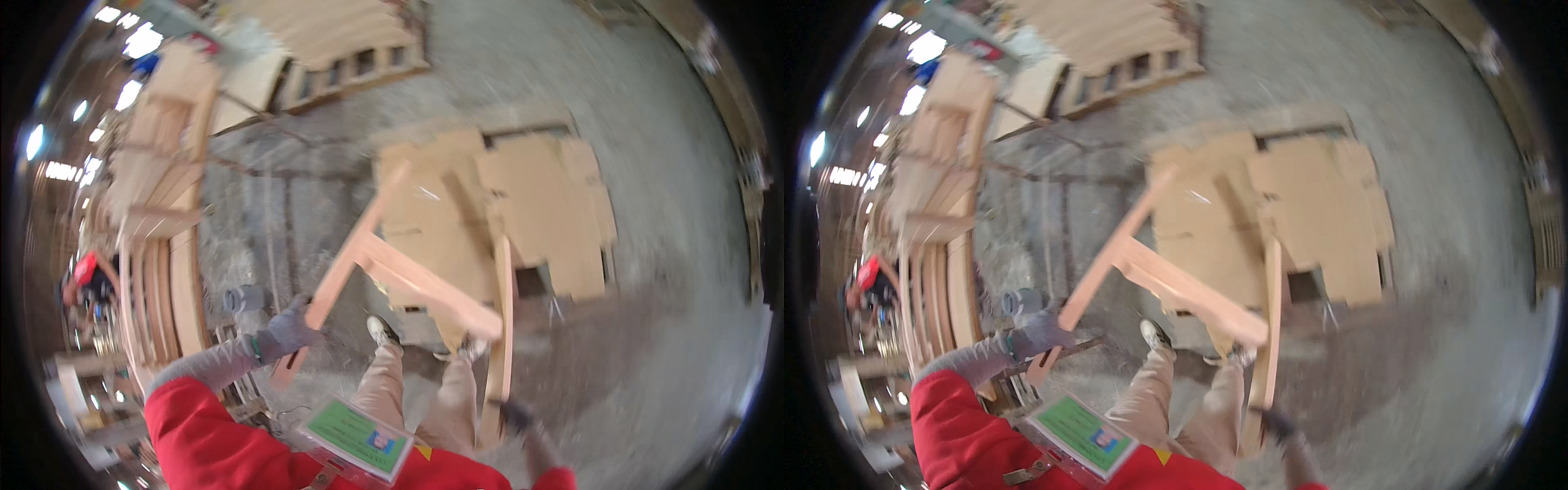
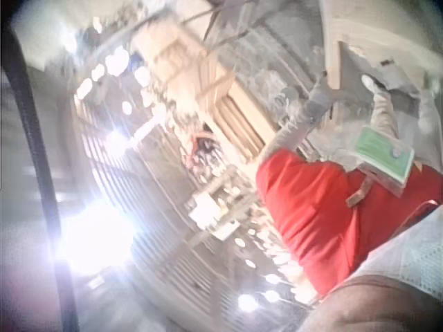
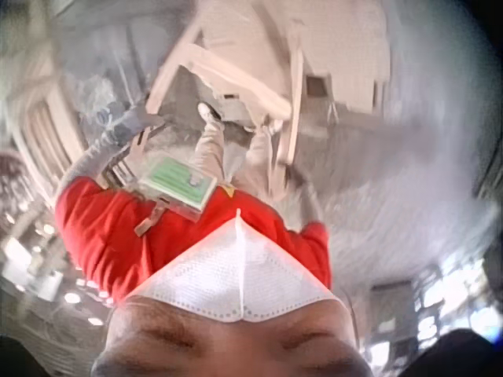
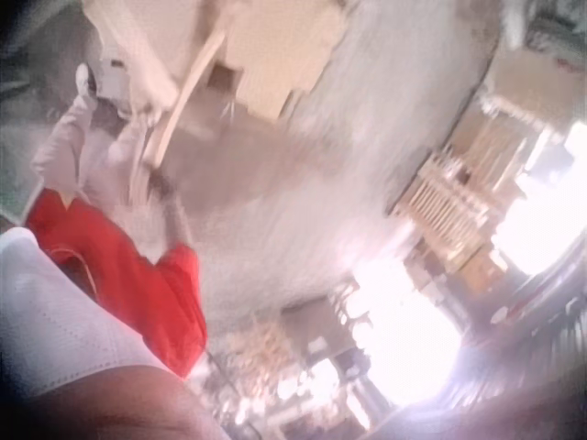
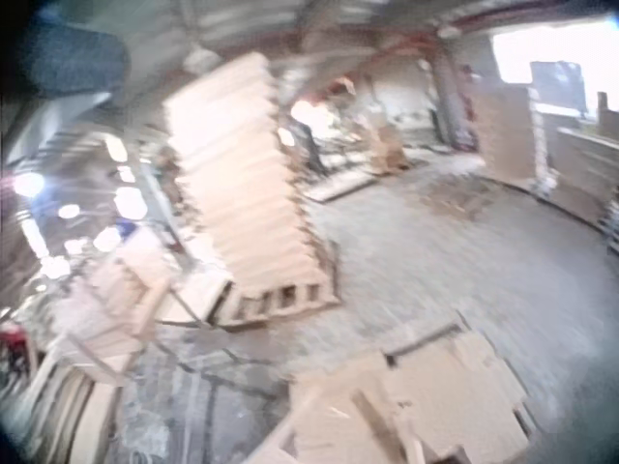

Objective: The person applies a white adhesive to the edges of wooden furniture components using a brush and a small container. They handle multiple wooden pieces, lifting and repositioning them on a workbench while working in a factory environment.

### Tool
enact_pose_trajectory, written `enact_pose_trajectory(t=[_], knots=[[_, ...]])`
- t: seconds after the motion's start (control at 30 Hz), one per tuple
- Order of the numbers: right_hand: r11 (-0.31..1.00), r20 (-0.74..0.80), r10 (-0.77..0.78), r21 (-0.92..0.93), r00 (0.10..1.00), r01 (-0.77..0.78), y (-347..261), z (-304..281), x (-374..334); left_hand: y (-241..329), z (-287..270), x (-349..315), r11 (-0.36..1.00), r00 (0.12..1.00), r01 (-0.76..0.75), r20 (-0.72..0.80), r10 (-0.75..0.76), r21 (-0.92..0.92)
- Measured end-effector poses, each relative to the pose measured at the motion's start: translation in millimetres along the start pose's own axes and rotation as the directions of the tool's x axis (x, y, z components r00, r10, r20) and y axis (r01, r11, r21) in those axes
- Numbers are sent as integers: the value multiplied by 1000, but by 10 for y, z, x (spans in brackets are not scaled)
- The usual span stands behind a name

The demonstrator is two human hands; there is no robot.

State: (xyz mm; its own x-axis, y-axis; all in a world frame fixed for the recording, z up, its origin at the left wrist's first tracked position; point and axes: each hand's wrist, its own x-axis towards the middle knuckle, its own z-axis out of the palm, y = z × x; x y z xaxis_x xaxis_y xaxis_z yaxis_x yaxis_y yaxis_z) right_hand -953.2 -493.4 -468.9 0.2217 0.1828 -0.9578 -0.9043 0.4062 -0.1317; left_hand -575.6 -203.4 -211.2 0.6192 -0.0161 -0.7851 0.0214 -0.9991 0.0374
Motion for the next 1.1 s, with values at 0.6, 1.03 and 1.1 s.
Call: enact_pose_trajectory(t=[0.6,1.03,1.1], knots=[[370,173,-901,-177,399,912,-2400,2902,-2419,-2723,-674,-3226,610,593,-565,-787,-168,-556],[406,868,-495,202,29,891,-3525,6418,-3504,-5031,-728,-4480,118,148,-958,-806,-574,-260],[457,917,-399,173,27,872,-3439,6871,-3508,-5318,-631,-4479,86,187,-950,-765,-616,-301]])
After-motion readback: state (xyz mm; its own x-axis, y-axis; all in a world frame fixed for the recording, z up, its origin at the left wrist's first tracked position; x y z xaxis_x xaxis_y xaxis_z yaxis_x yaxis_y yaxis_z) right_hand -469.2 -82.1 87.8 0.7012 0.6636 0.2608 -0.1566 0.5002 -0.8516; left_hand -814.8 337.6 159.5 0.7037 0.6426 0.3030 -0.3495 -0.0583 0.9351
